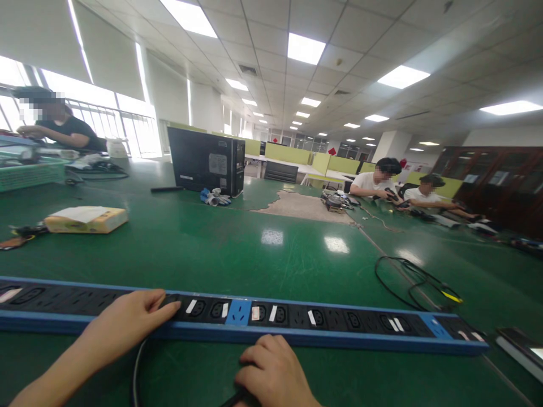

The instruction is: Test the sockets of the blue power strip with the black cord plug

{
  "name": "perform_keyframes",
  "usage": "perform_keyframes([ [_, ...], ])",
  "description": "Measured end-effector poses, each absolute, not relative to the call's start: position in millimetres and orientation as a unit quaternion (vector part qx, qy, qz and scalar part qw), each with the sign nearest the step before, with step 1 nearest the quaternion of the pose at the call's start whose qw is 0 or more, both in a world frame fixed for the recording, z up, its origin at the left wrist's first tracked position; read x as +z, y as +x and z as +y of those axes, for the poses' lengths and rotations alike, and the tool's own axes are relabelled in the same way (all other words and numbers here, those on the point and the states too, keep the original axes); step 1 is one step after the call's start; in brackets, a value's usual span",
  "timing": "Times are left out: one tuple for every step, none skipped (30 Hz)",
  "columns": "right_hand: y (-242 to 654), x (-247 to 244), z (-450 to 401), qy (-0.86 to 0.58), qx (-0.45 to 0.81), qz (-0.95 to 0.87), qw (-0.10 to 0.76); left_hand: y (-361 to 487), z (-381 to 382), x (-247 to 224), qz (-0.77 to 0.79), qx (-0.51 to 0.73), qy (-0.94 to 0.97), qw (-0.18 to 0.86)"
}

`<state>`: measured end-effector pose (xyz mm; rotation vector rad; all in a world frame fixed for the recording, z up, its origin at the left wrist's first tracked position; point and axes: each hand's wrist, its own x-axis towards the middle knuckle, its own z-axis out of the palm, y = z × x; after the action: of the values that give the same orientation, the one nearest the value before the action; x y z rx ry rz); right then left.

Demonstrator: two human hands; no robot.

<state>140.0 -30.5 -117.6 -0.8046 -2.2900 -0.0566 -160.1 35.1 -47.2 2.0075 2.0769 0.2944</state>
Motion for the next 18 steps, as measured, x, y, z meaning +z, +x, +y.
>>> perform_keyframes([
  [140,-118,-31,-0.311,-0.023,-0.883,0.351,-160,35,-47,0.711,0.105,0.686,0.117],
  [140,-118,-31,-0.311,-0.023,-0.882,0.352,-160,34,-47,0.711,0.11,0.685,0.114],
  [140,-118,-31,-0.313,-0.023,-0.882,0.351,-159,34,-46,0.711,0.112,0.685,0.111],
  [140,-118,-31,-0.312,-0.023,-0.883,0.349,-159,33,-46,0.711,0.112,0.686,0.106],
  [140,-119,-31,-0.315,-0.023,-0.883,0.346,-159,33,-45,0.711,0.113,0.686,0.101],
  [140,-119,-31,-0.32,-0.021,-0.884,0.341,-158,32,-44,0.712,0.114,0.686,0.096],
  [140,-119,-31,-0.325,-0.019,-0.885,0.333,-157,31,-43,0.714,0.115,0.685,0.091],
  [140,-120,-31,-0.33,-0.016,-0.886,0.325,-156,29,-41,0.715,0.116,0.684,0.087],
  [140,-120,-31,-0.334,-0.013,-0.888,0.315,-155,28,-40,0.718,0.118,0.681,0.085],
  [140,-119,-31,-0.337,-0.01,-0.89,0.306,-154,27,-38,0.722,0.12,0.677,0.084],
  [140,-119,-31,-0.339,-0.007,-0.893,0.297,-152,26,-36,0.725,0.121,0.673,0.084],
  [140,-119,-31,-0.34,-0.006,-0.895,0.29,-150,24,-35,0.729,0.122,0.668,0.085],
  [140,-118,-31,-0.34,-0.005,-0.896,0.286,-149,23,-33,0.732,0.123,0.664,0.086],
  [140,-118,-31,-0.341,-0.006,-0.896,0.285,-147,23,-33,0.735,0.126,0.66,0.086],
  [140,-118,-31,-0.341,-0.006,-0.895,0.287,-146,22,-32,0.738,0.128,0.657,0.085],
  [140,-117,-32,-0.34,-0.006,-0.895,0.289,-145,22,-32,0.738,0.131,0.657,0.083],
  [140,-117,-32,-0.34,-0.007,-0.895,0.291,-144,22,-33,0.738,0.135,0.656,0.081],
  [139,-116,-32,-0.341,-0.007,-0.894,0.29,-145,22,-33,0.738,0.138,0.656,0.08],
])
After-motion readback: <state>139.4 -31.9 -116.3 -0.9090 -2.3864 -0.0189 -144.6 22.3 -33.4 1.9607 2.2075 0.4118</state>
